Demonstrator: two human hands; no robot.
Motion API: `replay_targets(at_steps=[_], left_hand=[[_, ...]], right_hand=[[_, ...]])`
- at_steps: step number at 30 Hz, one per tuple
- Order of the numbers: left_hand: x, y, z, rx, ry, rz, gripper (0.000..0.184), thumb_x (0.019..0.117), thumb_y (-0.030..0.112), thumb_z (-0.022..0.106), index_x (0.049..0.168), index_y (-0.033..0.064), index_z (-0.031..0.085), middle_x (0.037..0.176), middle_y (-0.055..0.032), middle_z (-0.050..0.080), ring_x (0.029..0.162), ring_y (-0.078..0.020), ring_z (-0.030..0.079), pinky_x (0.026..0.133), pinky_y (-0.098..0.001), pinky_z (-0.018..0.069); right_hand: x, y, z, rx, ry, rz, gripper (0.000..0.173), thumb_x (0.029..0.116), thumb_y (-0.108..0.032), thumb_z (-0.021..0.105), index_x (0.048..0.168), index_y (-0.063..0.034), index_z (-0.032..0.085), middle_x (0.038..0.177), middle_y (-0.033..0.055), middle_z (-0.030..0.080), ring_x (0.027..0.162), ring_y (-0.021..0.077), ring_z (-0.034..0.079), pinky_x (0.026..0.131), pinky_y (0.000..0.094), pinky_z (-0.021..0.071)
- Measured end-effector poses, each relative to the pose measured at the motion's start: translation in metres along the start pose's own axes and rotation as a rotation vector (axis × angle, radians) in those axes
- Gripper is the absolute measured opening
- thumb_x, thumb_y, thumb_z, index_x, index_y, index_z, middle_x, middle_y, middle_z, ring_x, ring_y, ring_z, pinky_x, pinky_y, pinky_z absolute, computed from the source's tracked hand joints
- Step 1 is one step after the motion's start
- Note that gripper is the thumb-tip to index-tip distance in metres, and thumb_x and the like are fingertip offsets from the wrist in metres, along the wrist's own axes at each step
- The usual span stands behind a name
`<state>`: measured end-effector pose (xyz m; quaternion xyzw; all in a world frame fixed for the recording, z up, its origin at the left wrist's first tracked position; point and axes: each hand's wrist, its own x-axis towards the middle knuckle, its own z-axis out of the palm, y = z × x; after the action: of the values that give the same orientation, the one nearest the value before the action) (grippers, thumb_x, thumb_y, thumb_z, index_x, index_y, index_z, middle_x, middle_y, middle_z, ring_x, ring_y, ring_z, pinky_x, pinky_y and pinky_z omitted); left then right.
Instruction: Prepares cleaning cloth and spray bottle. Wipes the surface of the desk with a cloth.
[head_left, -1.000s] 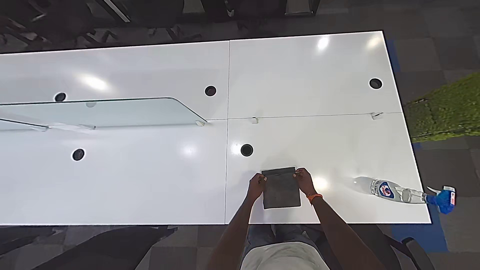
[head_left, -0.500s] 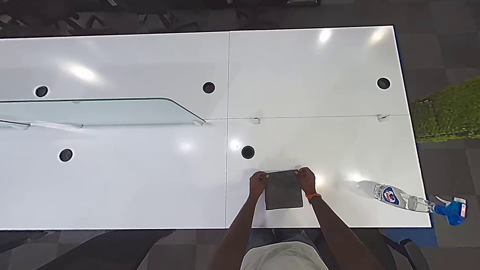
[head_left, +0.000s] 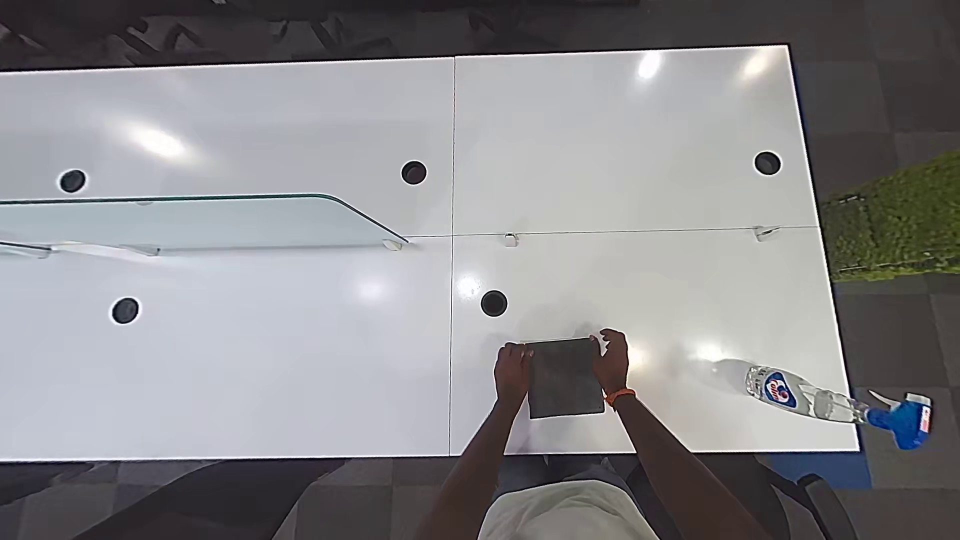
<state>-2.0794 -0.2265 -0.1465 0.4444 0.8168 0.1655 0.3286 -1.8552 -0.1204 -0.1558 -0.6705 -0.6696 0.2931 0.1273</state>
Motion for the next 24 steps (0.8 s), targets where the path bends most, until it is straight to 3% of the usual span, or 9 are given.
replay_targets(at_steps=[2,4,6,7,10,13,17,20,24], left_hand=[[-0.016,0.001,0.004,0.118,-0.148,0.151,0.039,0.1071,0.032,0.046,0.120,0.0054,0.071,0.124,-0.0163,0.067,0.121,-0.0326,0.062,0.103,-0.0453,0.0512],[-0.030,-0.001,0.012,0.208,-0.244,0.280,0.035,0.1072,0.026,0.046,0.126,0.0069,0.068,0.131,-0.0154,0.066,0.123,-0.0345,0.061,0.101,-0.0487,0.0519],[-0.038,-0.002,0.018,0.309,-0.304,0.354,0.036,0.1062,0.018,0.047,0.137,0.0083,0.061,0.148,-0.0122,0.055,0.137,-0.0337,0.051,0.106,-0.0519,0.0471],[-0.040,-0.002,0.019,0.357,-0.319,0.368,0.039,0.1045,0.014,0.049,0.143,0.0080,0.056,0.156,-0.0113,0.047,0.144,-0.0334,0.044,0.110,-0.0541,0.0431],[-0.043,-0.003,0.030,0.457,-0.266,0.359,0.062,0.0962,0.011,0.061,0.154,0.0030,0.041,0.169,-0.0146,0.024,0.155,-0.0344,0.024,0.116,-0.0622,0.0327],[-0.038,0.001,0.032,0.550,-0.320,0.274,0.083,0.0928,0.014,0.066,0.161,-0.0001,0.021,0.171,-0.0191,0.008,0.158,-0.0368,0.009,0.118,-0.0701,0.0200],[-0.029,-0.001,0.036,0.587,-0.345,0.255,0.091,0.0902,0.018,0.070,0.162,-0.0009,0.018,0.171,-0.0187,0.005,0.159,-0.0351,0.006,0.119,-0.0705,0.0159],[-0.028,-0.003,0.039,0.610,-0.353,0.258,0.096,0.0871,0.020,0.075,0.162,-0.0007,0.018,0.172,-0.0182,0.004,0.159,-0.0347,0.005,0.119,-0.0710,0.0162],[-0.029,-0.002,0.043,0.599,-0.300,0.258,0.090,0.0877,0.016,0.070,0.161,-0.0008,0.020,0.171,-0.0181,0.008,0.158,-0.0354,0.009,0.118,-0.0718,0.0172]], right_hand=[[-0.015,-0.007,-0.003,-0.171,-0.160,-0.201,0.038,0.1020,-0.035,0.054,0.119,-0.0052,0.069,0.122,0.0172,0.067,0.118,0.0319,0.063,0.101,0.0460,0.0517],[-0.032,-0.011,-0.003,-0.308,-0.348,-0.368,0.040,0.1019,-0.037,0.054,0.127,-0.0088,0.068,0.134,0.0178,0.063,0.127,0.0360,0.058,0.104,0.0524,0.0483],[-0.047,-0.006,0.003,-0.369,-0.435,-0.494,0.044,0.0966,-0.038,0.062,0.133,-0.0129,0.065,0.144,0.0158,0.057,0.134,0.0381,0.052,0.103,0.0584,0.0459],[-0.052,-0.003,0.005,-0.388,-0.476,-0.519,0.050,0.0924,-0.038,0.067,0.137,-0.0160,0.062,0.152,0.0130,0.051,0.141,0.0380,0.045,0.107,0.0609,0.0414],[-0.056,0.003,0.005,-0.427,-0.560,-0.518,0.088,0.0764,-0.043,0.084,0.153,-0.0197,0.047,0.168,0.0095,0.029,0.154,0.0393,0.023,0.119,0.0671,0.0219],[-0.050,0.006,0.001,-0.503,-0.613,-0.454,0.123,0.0654,-0.057,0.087,0.164,-0.0187,0.023,0.173,0.0114,0.011,0.158,0.0393,0.010,0.122,0.0670,0.0126],[-0.039,0.018,0.001,-0.571,-0.642,-0.469,0.131,0.0679,-0.077,0.074,0.166,-0.0158,0.012,0.173,0.0132,0.003,0.159,0.0367,0.002,0.123,0.0670,0.0038],[-0.038,0.022,0.005,-0.587,-0.657,-0.481,0.128,0.0711,-0.081,0.068,0.166,-0.0144,0.013,0.173,0.0143,0.002,0.159,0.0373,0.000,0.124,0.0668,0.0027],[-0.038,0.021,0.008,-0.585,-0.674,-0.446,0.128,0.0717,-0.080,0.069,0.166,-0.0153,0.011,0.173,0.0142,0.000,0.159,0.0373,-0.003,0.124,0.0668,0.0004]])
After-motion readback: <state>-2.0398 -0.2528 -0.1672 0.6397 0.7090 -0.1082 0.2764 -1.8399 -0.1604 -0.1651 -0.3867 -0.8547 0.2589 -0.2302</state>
